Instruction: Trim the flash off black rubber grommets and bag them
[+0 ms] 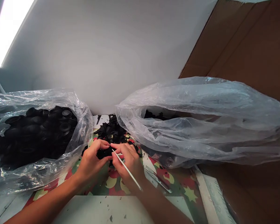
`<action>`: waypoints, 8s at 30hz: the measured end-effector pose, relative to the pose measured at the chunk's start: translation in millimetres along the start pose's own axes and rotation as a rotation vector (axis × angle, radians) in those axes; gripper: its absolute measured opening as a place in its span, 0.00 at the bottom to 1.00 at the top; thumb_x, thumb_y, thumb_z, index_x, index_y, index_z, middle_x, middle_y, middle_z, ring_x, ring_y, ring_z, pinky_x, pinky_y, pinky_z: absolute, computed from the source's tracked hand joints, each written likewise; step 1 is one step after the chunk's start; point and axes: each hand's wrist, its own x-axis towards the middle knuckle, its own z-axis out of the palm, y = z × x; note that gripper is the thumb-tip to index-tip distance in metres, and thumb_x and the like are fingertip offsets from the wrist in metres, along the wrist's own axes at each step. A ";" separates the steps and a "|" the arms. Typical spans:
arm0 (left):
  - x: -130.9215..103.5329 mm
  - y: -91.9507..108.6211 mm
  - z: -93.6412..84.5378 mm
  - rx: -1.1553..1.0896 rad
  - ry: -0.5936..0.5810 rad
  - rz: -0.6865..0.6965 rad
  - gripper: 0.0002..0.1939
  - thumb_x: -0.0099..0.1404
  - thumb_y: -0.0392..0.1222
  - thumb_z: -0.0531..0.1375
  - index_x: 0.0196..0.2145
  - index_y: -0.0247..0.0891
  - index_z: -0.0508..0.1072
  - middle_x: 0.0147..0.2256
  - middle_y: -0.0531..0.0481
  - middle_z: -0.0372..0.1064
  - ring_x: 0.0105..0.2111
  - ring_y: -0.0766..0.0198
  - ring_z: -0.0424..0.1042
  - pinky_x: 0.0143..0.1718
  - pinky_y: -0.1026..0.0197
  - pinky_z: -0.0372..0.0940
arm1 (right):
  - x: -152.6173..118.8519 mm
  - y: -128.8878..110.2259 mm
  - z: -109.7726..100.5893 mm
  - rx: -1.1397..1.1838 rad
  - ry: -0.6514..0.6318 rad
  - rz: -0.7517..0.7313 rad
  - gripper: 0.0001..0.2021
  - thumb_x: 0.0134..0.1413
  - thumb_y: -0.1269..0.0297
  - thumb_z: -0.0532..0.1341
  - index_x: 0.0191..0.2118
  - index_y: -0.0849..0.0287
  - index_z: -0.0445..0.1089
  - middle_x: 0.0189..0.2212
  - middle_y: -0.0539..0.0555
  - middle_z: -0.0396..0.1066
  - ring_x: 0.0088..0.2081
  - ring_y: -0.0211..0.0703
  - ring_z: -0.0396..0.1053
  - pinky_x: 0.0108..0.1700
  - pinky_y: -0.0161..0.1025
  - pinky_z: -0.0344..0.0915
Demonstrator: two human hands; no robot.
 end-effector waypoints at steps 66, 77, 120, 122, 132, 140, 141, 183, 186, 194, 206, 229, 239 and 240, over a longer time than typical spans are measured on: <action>2.4 16.2 -5.5 -0.810 -0.146 -0.512 0.31 0.49 0.36 0.74 0.49 0.44 0.69 0.38 0.52 0.73 0.36 0.60 0.74 0.36 0.62 0.69 | 10.4 36.7 2.3 -0.179 -0.098 0.163 0.07 0.61 0.68 0.51 0.33 0.54 0.64 0.30 0.53 0.72 0.32 0.46 0.70 0.34 0.39 0.63; 12.4 16.6 -13.6 -0.958 -0.025 -0.589 0.26 0.45 0.40 0.78 0.32 0.40 0.64 0.36 0.50 0.76 0.34 0.60 0.77 0.29 0.65 0.69 | 19.4 31.3 -2.8 0.136 -0.103 0.257 0.06 0.57 0.68 0.51 0.34 0.54 0.64 0.36 0.53 0.74 0.36 0.44 0.72 0.42 0.41 0.67; 15.5 14.5 -35.3 0.064 -0.471 -0.030 0.04 0.57 0.36 0.68 0.32 0.42 0.80 0.36 0.48 0.78 0.39 0.53 0.74 0.43 0.56 0.66 | 24.1 23.2 -1.0 -0.312 -0.572 -0.357 0.08 0.57 0.77 0.58 0.31 0.55 0.65 0.26 0.48 0.71 0.27 0.41 0.63 0.34 0.38 0.52; 14.9 15.4 -36.7 0.068 -0.445 0.014 0.06 0.56 0.33 0.68 0.31 0.42 0.80 0.37 0.48 0.76 0.40 0.53 0.73 0.43 0.57 0.66 | 22.7 25.6 -1.4 -0.327 -0.555 -0.438 0.10 0.55 0.79 0.56 0.31 0.55 0.64 0.25 0.47 0.68 0.25 0.40 0.60 0.34 0.38 0.51; 14.7 17.1 -25.2 -0.430 -0.263 -0.350 0.03 0.49 0.40 0.71 0.23 0.39 0.82 0.25 0.50 0.75 0.28 0.61 0.69 0.33 0.61 0.62 | 9.1 18.5 -3.5 -0.324 -0.354 -0.628 0.14 0.65 0.74 0.49 0.27 0.56 0.61 0.20 0.46 0.59 0.22 0.39 0.51 0.29 0.40 0.45; 12.8 21.3 -12.4 -0.895 -0.010 -0.659 0.24 0.38 0.55 0.79 0.24 0.34 0.78 0.23 0.52 0.72 0.23 0.67 0.68 0.25 0.65 0.62 | 0.6 5.9 -8.3 -0.186 -0.253 -0.657 0.15 0.65 0.75 0.48 0.27 0.55 0.61 0.19 0.47 0.62 0.21 0.38 0.54 0.30 0.40 0.49; 14.2 19.8 -14.9 -0.923 0.021 -0.652 0.25 0.38 0.55 0.79 0.25 0.35 0.77 0.23 0.53 0.72 0.22 0.67 0.68 0.25 0.65 0.63 | 0.2 6.6 -7.0 -0.172 -0.242 -0.645 0.16 0.66 0.74 0.48 0.26 0.54 0.60 0.19 0.47 0.61 0.20 0.38 0.53 0.30 0.41 0.49; 8.7 17.7 -13.8 -0.525 -0.238 -0.506 0.27 0.60 0.59 0.66 0.50 0.37 0.75 0.25 0.54 0.69 0.20 0.67 0.63 0.23 0.64 0.60 | 3.7 4.2 5.8 0.277 -0.036 0.342 0.14 0.60 0.54 0.62 0.28 0.58 0.73 0.19 0.47 0.67 0.21 0.37 0.60 0.25 0.35 0.55; 7.8 16.6 -15.0 -0.582 -0.269 -0.521 0.27 0.60 0.59 0.65 0.48 0.36 0.76 0.28 0.52 0.69 0.26 0.64 0.67 0.30 0.61 0.63 | -3.5 7.1 12.8 0.118 -0.076 0.033 0.11 0.65 0.60 0.60 0.33 0.56 0.77 0.25 0.50 0.75 0.24 0.39 0.65 0.30 0.37 0.59; 10.1 14.3 -23.4 -0.217 -0.397 -0.328 0.40 0.56 0.39 0.67 0.65 0.44 0.63 0.31 0.58 0.63 0.29 0.65 0.61 0.32 0.63 0.58 | 10.9 17.7 -8.6 0.052 0.005 -0.080 0.10 0.65 0.73 0.53 0.38 0.55 0.71 0.34 0.52 0.72 0.36 0.41 0.71 0.37 0.36 0.68; 8.2 19.7 -24.8 0.014 -0.496 -0.142 0.48 0.55 0.27 0.57 0.71 0.49 0.53 0.37 0.54 0.78 0.30 0.64 0.72 0.33 0.65 0.65 | 15.4 23.1 -8.9 -0.522 -0.480 -0.359 0.06 0.68 0.66 0.59 0.45 0.59 0.72 0.37 0.55 0.74 0.32 0.44 0.69 0.36 0.40 0.65; 15.2 22.9 -37.3 0.131 -0.533 -0.049 0.10 0.58 0.27 0.61 0.34 0.41 0.75 0.34 0.53 0.74 0.36 0.60 0.72 0.39 0.60 0.63 | 12.3 32.9 1.6 -0.236 -0.664 -0.322 0.14 0.62 0.73 0.58 0.26 0.56 0.58 0.23 0.43 0.64 0.24 0.35 0.53 0.33 0.36 0.51; 8.9 19.9 -15.7 -0.643 -0.180 -0.495 0.13 0.52 0.46 0.71 0.26 0.36 0.75 0.26 0.51 0.72 0.28 0.62 0.68 0.32 0.62 0.62 | 8.9 21.1 2.1 -0.222 -0.316 -0.501 0.13 0.58 0.76 0.51 0.24 0.55 0.59 0.18 0.44 0.57 0.21 0.37 0.49 0.31 0.39 0.48; 8.1 20.3 -13.3 -0.681 -0.145 -0.511 0.14 0.51 0.47 0.73 0.26 0.36 0.75 0.26 0.51 0.72 0.28 0.63 0.68 0.32 0.62 0.63 | 9.2 21.2 1.9 -0.232 -0.309 -0.492 0.13 0.57 0.76 0.51 0.24 0.55 0.59 0.18 0.44 0.56 0.20 0.37 0.49 0.31 0.39 0.48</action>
